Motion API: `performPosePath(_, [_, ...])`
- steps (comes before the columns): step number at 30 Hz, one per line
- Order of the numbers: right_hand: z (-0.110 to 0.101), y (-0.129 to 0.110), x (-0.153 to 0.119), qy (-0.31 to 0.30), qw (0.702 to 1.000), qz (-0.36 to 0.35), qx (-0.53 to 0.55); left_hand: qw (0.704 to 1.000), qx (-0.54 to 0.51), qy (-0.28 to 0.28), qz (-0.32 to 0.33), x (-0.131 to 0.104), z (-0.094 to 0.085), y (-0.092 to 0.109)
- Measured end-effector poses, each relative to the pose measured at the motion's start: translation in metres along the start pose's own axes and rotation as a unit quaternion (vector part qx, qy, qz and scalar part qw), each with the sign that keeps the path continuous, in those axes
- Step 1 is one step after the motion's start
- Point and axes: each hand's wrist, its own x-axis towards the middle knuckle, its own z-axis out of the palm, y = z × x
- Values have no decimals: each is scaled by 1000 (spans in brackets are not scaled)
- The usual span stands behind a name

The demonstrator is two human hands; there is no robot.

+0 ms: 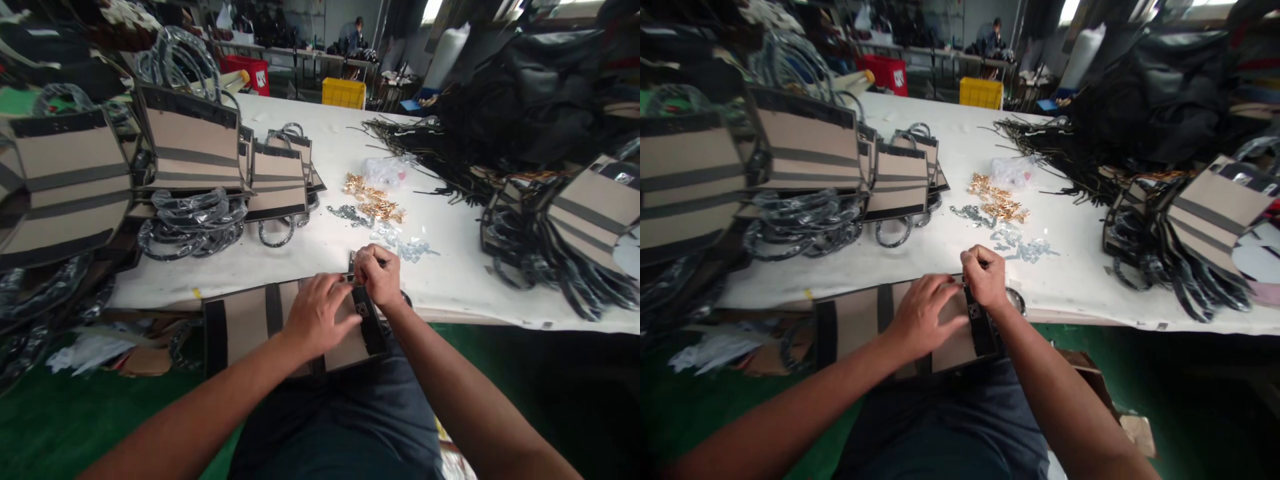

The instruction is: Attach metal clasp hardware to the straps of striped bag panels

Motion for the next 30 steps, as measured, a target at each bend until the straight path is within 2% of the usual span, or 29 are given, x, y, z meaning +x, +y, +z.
performPosePath(3, [1, -3, 2, -5, 1000, 15, 5, 994, 43, -61, 84, -45, 17, 16])
performPosePath(6, [3, -5, 4, -12, 1000, 21, 2, 988, 89, -100, 74, -61, 33, 21])
performPosePath(10, [2, -5, 5, -9, 1000, 25, 5, 986, 105, -116, 59, -53, 37, 21])
performPosePath(18, [1, -7, 9, -18, 999, 26, -15, 978, 103, -164, 72, -44, 24, 25])
performPosePath(22, [1, -9, 6, -24, 999, 35, 19, 978, 101, -169, 74, -41, 21, 25])
performPosePath(26, [-9, -9, -6, 27, 990, 62, 126, 979, 91, -165, 79, -36, 18, 25])
performPosePath(30, [-31, -3, -13, 99, 958, 120, 243, 978, 84, -169, 84, -31, 15, 24])
